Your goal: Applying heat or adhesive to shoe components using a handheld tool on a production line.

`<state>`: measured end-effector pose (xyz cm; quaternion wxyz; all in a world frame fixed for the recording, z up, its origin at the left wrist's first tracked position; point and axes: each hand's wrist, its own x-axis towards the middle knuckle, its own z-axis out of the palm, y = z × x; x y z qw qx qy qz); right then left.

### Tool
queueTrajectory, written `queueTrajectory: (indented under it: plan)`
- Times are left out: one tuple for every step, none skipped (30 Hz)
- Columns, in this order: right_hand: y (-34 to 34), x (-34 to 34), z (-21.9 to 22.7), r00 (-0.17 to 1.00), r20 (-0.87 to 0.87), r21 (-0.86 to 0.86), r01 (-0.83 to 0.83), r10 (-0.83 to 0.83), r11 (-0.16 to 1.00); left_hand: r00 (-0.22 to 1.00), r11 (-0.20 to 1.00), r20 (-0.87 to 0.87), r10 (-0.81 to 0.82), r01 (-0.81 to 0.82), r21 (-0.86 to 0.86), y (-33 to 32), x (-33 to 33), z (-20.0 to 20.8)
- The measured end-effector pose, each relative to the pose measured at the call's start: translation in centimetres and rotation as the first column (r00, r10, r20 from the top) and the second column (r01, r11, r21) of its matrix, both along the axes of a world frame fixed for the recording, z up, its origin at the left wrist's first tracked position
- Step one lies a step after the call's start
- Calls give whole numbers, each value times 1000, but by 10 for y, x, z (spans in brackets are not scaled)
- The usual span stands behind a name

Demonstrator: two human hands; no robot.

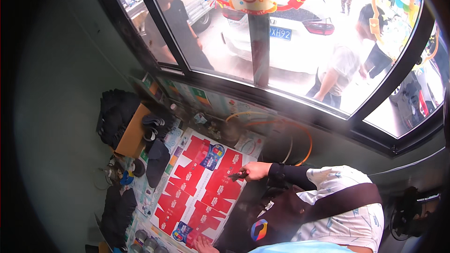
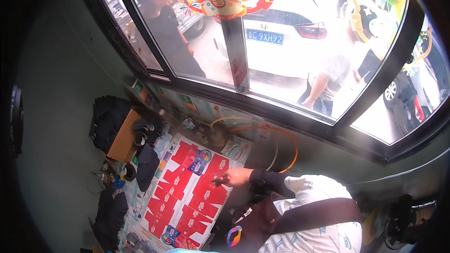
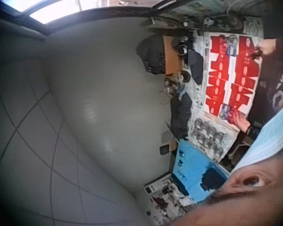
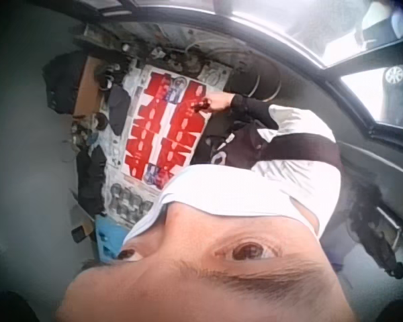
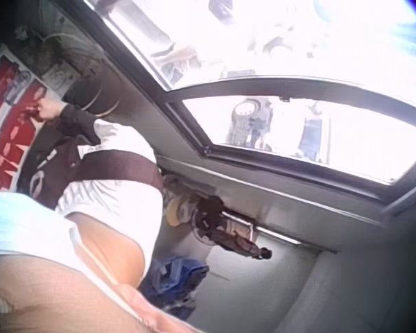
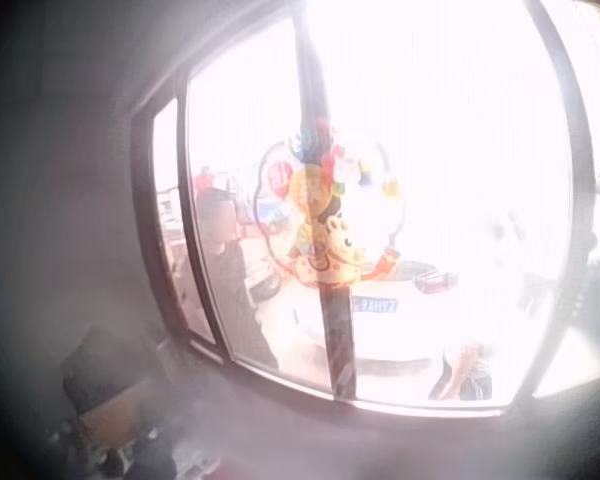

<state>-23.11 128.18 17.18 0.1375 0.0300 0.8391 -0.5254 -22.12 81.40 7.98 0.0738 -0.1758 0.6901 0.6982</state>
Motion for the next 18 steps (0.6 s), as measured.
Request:
queueTrajectory:
  plan:
    - [3, 1, -7, 1000, -18, -1, 11, -11, 1000, 1000, 1000, 0, -17, 17, -7, 4, 1, -1]
    - [5, 1, -13, 1000, -14, -5, 7, -7, 1000, 1000, 1000, -1, -27, 27, -14, 3, 4, 1]
    - [5, 1, -16, 1000, 5, 2, -4, 4, 1000, 1000, 999, -2, -31, 31, -20, 5, 6, 2]
    - [5, 1, -19, 1000, 25, 9, -16, 15, 1000, 999, 999, -4, -36, 36, -28, 5, 8, 2]
    - [5, 2, -21, 999, 30, 5, -21, 21, 1000, 999, 998, -4, -46, 46, -33, 6, 9, 4]
    - [6, 1, -16, 999, 33, 19, -27, 26, 999, 999, 998, -5, -45, 45, -36, 7, 11, 3]
    - [6, -1, -13, 999, 35, 32, -33, 32, 999, 999, 998, -4, -47, 46, -40, 8, 12, 4]
    - [5, 1, -18, 997, 48, 45, -57, 55, 997, 999, 998, -6, -49, 49, -50, 7, 15, 5]
    - [4, 2, -21, 996, 56, 60, -79, 76, 995, 999, 998, -5, -47, 46, -52, 6, 15, 5]
    - [4, 3, -23, 995, 71, 41, -67, 64, 997, 999, 997, -10, -51, 50, -55, 7, 15, 6]
    - [3, 1, -25, 995, 64, 43, -74, 71, 996, 998, 997, -11, -57, 56, -62, 8, 15, 6]
    - [1, 1, -24, 996, 65, 47, -71, 68, 996, 998, 996, -15, -57, 56, -66, 4, 15, 8]
    - [0, 0, -24, 996, 66, 51, -68, 64, 996, 998, 996, -21, -62, 60, -71, 3, 16, 10]
    - [-1, -1, -24, 995, 79, 56, -65, 60, 996, 997, 995, -32, -66, 63, -74, 0, 15, 11]
    - [-3, -2, -20, 995, 75, 54, -67, 63, 996, 996, 994, -42, -77, 74, -80, 0, 13, 13]
    - [-4, -4, -16, 995, 79, 45, -59, 55, 997, 994, 993, -62, -87, 82, -84, 0, 11, 15]
    - [-5, -6, -13, 995, 84, 37, -50, 47, 998, 991, 992, -85, -100, 92, -89, -2, 8, 18]
    - [-6, -7, -12, 996, 79, 36, -51, 48, 998, 985, 989, -126, -119, 106, -101, -1, 5, 20]
